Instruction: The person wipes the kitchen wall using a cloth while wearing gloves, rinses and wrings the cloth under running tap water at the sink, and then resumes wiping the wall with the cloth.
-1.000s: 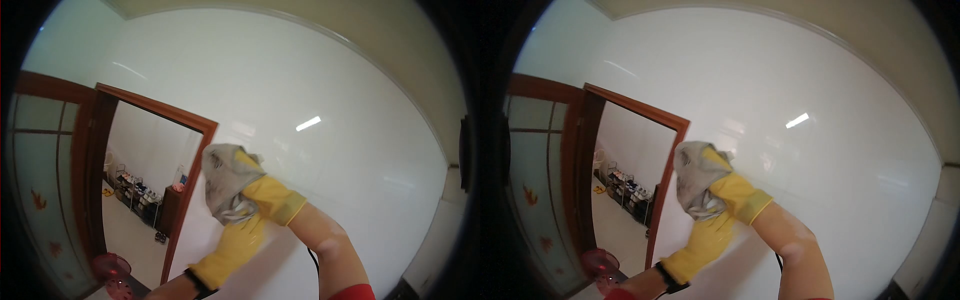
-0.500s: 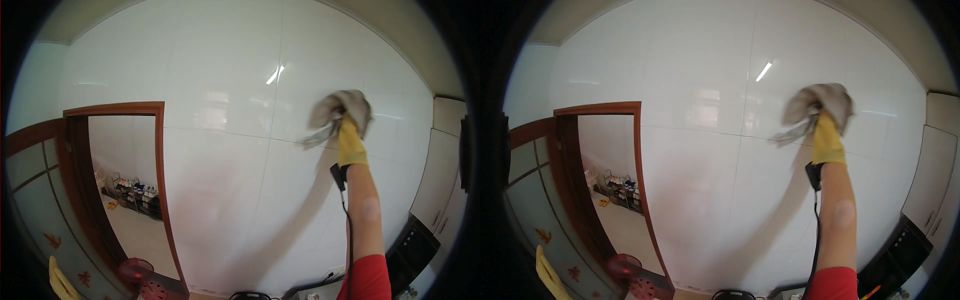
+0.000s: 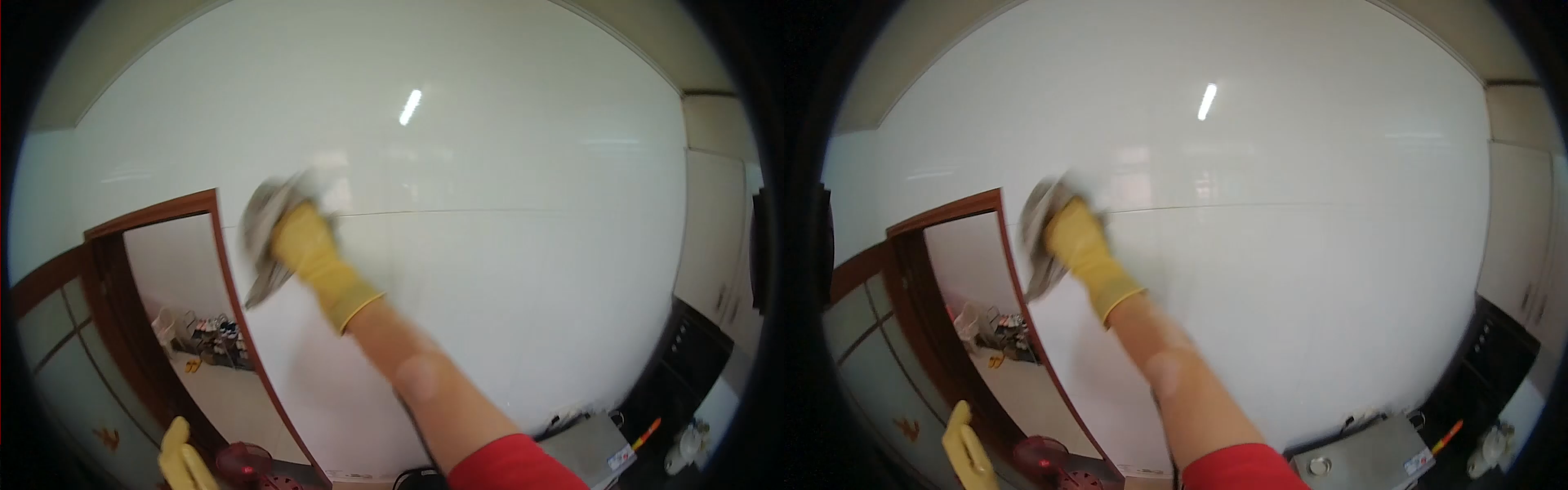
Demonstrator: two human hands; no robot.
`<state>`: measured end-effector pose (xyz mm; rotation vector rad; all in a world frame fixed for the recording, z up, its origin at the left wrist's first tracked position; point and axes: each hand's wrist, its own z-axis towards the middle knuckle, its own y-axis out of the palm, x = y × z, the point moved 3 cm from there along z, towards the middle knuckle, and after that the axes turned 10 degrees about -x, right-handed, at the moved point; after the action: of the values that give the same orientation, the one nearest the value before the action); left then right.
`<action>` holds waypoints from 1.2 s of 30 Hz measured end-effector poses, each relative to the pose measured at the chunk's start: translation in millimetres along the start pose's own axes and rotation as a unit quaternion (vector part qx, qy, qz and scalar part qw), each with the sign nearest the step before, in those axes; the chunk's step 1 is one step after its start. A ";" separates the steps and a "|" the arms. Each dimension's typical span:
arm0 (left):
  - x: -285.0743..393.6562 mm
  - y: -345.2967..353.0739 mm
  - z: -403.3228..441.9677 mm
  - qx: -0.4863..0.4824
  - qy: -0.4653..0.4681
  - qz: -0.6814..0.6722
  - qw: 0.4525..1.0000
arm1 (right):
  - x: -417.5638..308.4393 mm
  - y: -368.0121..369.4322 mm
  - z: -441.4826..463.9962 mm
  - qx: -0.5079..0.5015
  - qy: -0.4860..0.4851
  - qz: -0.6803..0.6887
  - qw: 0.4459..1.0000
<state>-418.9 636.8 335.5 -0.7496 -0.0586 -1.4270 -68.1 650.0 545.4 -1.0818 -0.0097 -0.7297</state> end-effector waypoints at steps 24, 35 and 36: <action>60.7 126.0 111.4 -0.078 0.115 -0.134 0.981 | 300.4 18.5 -257.0 0.041 0.527 -0.050 0.847; 261.3 291.1 186.7 0.057 0.426 -0.123 0.895 | 354.1 -64.7 -68.6 0.469 0.216 0.045 0.855; 264.9 297.3 189.5 0.059 0.431 -0.125 0.892 | 363.5 -96.6 -95.7 0.444 0.250 0.025 0.860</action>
<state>-28.2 489.5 477.2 0.0467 0.4596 -1.8763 127.0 353.3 702.1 0.0103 0.1151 -0.8150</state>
